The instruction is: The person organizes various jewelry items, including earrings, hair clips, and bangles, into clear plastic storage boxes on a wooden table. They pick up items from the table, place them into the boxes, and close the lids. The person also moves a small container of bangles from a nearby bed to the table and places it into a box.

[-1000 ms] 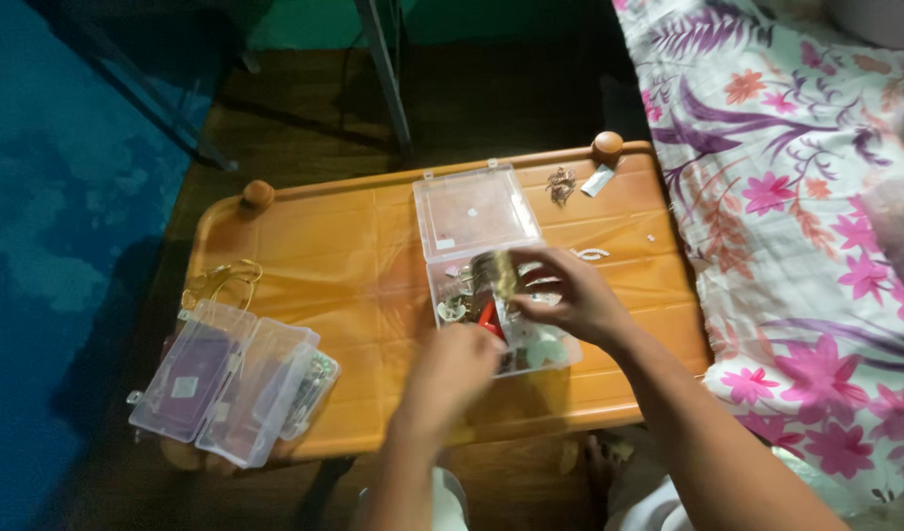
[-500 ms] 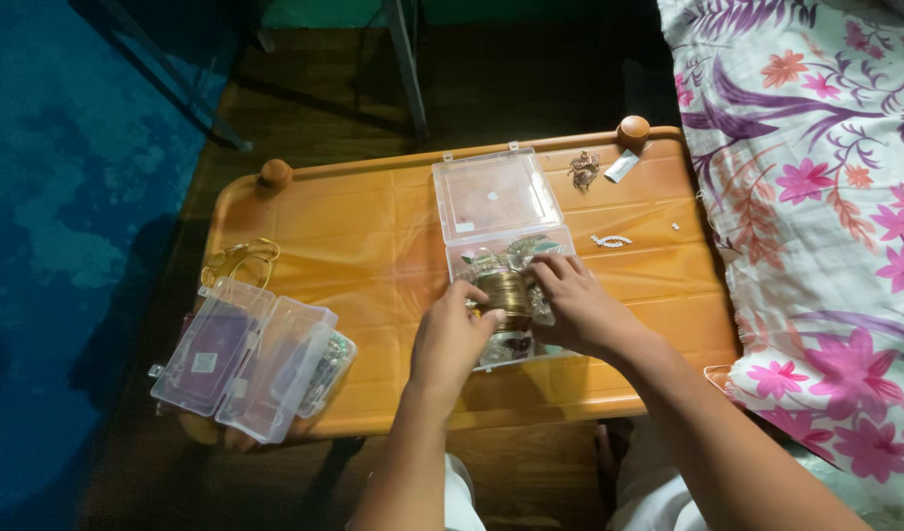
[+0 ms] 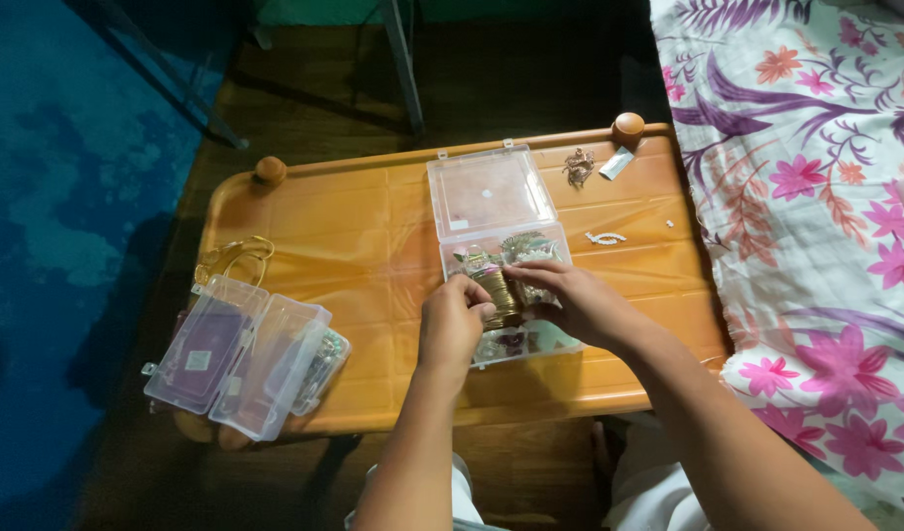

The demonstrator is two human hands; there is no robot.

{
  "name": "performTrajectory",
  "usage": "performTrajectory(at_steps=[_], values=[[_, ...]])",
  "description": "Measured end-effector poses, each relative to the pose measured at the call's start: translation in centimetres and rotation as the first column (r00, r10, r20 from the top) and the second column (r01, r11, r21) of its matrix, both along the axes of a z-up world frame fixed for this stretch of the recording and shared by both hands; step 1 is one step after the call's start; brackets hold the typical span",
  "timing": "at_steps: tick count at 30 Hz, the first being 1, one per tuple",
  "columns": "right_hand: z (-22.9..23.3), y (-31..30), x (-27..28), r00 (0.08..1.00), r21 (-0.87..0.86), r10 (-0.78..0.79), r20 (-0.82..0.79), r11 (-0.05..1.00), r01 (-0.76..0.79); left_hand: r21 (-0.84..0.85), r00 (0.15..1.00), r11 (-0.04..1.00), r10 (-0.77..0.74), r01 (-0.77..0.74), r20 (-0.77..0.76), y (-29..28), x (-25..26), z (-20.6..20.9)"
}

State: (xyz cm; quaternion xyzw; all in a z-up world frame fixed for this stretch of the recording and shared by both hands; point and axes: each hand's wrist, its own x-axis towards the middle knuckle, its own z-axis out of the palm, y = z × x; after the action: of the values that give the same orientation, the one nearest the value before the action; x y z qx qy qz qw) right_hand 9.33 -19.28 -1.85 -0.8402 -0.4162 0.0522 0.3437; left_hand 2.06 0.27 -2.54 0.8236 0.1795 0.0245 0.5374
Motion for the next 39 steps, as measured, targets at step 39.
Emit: performTrajectory(at_steps=[39], values=[[1.0, 2.9, -2.1, 0.98, 0.081, 0.161, 0.12, 0.982, -0.171, 0.385, 0.989, 0.921, 0.099, -0.049, -0.111, 1.7, 0.1, 2.6]])
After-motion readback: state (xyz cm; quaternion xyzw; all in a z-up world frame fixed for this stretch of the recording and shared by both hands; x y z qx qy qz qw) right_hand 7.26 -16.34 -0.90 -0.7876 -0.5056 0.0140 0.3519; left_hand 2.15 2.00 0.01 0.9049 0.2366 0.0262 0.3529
